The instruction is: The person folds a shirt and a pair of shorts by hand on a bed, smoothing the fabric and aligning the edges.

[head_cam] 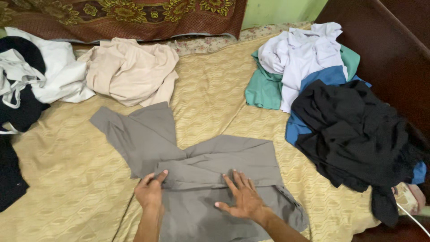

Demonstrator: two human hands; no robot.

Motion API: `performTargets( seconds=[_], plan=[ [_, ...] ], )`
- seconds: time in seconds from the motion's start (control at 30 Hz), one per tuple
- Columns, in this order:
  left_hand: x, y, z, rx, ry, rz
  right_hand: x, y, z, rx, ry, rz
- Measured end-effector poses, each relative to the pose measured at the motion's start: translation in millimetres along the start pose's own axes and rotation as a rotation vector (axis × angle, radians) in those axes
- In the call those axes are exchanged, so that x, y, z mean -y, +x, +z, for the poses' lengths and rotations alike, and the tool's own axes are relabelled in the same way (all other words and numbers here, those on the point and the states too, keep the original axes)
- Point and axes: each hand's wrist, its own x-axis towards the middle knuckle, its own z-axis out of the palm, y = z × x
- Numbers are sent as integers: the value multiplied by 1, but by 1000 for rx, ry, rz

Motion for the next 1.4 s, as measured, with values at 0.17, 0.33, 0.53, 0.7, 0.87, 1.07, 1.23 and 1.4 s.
performTargets(
  seconds=[0.17,0.33,0.53,0.7,0.87,1.07,1.23,1.4],
  plan=[
    [-4,8,-30,-194,487,242,-29,20,18,107,-44,154],
    [-39,-16,-28,-236,766,335,-49,39,36,91,92,41],
    [-59,-77,40,148,562,621,14,38,-28,-154,770,192],
    [-45,-107,103,703,233,-30,-15,63,-14,-280,1133,366],
    [-28,-109,105,481,684,541,-98,79,11,-356,1231,405],
    [-7,-112,120,643,1261,839,-141,62,-4,-442,871,496],
    [23,-114,141,592,1433,1107,-134,40,10,-683,210,369],
    [-12,-116,147,833,1709,684,-125,33,25,-240,-173,-109]
  ],
)
